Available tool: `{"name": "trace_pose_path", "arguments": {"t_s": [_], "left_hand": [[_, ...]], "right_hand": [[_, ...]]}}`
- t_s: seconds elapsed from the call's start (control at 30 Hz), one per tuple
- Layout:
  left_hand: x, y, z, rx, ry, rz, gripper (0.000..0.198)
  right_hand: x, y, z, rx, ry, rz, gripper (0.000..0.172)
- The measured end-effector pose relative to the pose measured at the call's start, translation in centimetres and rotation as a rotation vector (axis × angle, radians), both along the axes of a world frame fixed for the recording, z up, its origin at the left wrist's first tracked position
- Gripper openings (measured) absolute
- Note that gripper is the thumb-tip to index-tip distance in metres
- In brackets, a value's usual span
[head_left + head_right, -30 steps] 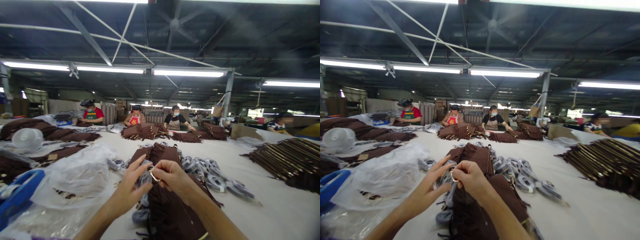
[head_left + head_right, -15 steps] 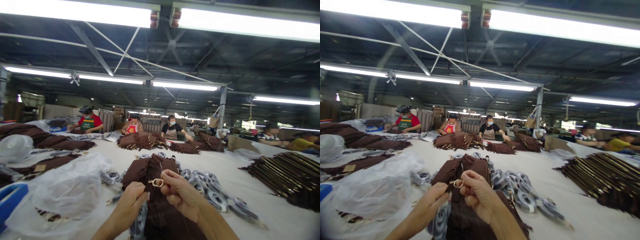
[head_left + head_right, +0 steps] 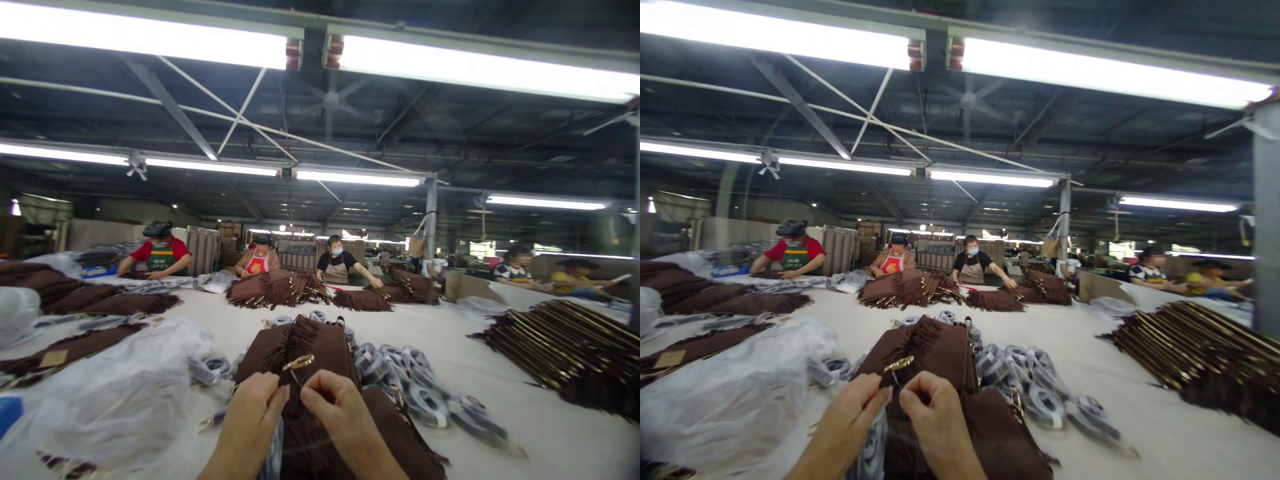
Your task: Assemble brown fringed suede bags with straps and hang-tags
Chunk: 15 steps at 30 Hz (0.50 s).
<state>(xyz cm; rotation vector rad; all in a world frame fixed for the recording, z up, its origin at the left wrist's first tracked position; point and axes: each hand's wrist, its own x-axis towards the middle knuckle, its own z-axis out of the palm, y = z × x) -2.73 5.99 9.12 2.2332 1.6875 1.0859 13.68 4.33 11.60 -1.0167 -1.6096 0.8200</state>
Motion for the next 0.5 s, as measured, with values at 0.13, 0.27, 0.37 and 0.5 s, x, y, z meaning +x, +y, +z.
{"name": "trace_pose_path", "arguments": {"t_s": [0.13,0.27,0.37,0.5], "left_hand": [[0.4,-0.4,-0.2,0.033,0.026,-0.023,0.026],[1.2,-0.6,-0.7,0.109,0.123,-0.053,0.027],[2.1,-0.8,-1.5,0.098,0.19,-0.085,0.027],[3.1,-1.5,-2.1,0.041,0.072,-0.233,0.025]], "right_hand": [[0.2,0.2,-0.3,-0.014,0.049,-0.005,0.023],[0.1,0.5,-0.6,-0.042,0.175,0.047,0.024],[0.1,0.5,-0.9,-0.094,0.326,0.069,0.042],[1.2,-0.2,-2.0,-0.086,0.318,0.078,0.037]]}}
